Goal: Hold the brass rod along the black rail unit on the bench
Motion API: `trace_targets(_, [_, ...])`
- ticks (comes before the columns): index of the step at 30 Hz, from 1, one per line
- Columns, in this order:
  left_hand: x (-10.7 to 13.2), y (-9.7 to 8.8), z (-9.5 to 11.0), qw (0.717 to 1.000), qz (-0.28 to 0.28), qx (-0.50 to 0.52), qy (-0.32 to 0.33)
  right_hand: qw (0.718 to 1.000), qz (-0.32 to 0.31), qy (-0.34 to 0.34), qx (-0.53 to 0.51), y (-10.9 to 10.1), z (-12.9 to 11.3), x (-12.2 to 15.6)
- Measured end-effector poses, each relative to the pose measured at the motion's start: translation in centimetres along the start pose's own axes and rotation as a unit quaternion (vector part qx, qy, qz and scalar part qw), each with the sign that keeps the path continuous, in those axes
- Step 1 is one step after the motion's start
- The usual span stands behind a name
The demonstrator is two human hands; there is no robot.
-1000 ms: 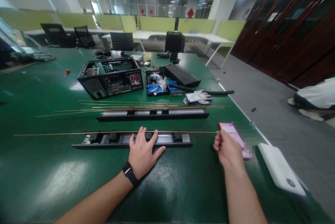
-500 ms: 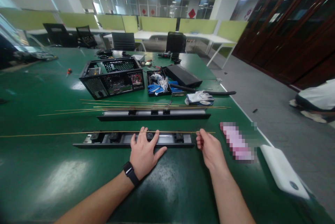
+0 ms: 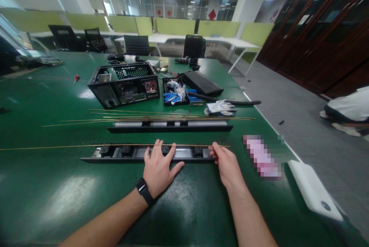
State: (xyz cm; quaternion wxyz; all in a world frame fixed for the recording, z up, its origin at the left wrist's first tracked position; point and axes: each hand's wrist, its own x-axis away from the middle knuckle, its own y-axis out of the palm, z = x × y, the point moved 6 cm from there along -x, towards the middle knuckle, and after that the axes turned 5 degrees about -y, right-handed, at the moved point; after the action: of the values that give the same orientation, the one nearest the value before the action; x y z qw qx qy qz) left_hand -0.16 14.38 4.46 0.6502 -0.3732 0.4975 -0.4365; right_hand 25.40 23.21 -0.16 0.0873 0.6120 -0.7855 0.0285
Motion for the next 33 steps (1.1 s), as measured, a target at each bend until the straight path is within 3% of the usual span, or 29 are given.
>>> trace_targets(16, [0.0,-0.2,0.0,1.000,-0.001,-0.005,0.000,0.999,0.020,-0.019,-0.046,-1.4,-0.4,-0.7])
trace_targets(33, [-0.1,-0.2,0.1,1.000,0.000,-0.006,0.002,0.986,0.158,-0.022,-0.055,-8.4,-2.5,-4.3])
